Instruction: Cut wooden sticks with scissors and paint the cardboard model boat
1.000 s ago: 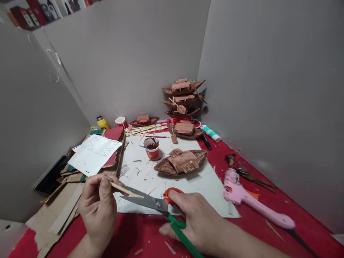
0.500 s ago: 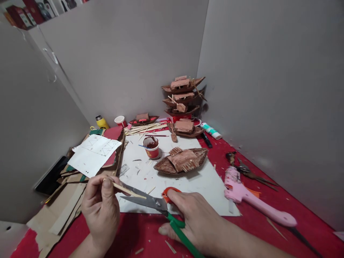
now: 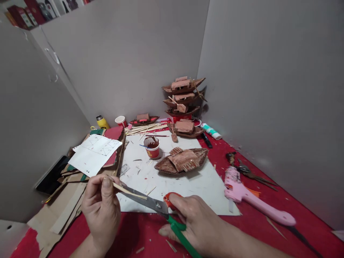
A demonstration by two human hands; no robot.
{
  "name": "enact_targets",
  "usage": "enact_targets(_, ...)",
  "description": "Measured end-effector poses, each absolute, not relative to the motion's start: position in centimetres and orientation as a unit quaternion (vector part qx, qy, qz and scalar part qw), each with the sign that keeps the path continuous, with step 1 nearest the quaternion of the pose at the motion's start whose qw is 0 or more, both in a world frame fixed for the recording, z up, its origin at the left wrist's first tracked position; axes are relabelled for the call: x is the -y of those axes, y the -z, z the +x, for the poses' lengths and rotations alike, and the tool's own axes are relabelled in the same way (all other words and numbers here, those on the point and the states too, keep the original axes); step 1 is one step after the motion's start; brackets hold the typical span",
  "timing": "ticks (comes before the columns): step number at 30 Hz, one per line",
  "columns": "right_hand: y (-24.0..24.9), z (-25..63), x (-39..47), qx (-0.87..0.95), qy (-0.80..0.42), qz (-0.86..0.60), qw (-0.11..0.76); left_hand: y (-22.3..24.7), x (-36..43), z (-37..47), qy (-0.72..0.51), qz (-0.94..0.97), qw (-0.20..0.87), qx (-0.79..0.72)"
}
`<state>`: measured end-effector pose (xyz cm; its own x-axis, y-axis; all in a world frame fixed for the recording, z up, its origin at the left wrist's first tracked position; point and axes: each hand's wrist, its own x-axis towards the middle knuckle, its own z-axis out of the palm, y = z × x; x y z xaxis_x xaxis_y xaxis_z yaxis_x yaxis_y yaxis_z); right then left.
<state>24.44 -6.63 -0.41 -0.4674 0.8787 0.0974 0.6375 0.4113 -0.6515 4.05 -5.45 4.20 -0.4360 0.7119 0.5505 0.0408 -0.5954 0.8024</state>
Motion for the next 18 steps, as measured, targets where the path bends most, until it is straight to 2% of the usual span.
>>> enact_targets(10, -0.8, 25.1, 5.8, 0.831, -0.222, -0.461, 0.218, -3.8, 5.4, 4.7, -0.72, 0.492, 0.218, -0.438)
enact_targets(18, -0.5, 25.2, 6.0, 0.819, -0.242, -0.471, 0.221, -3.5, 5.4, 4.7, -0.731, 0.478, 0.226, -0.432)
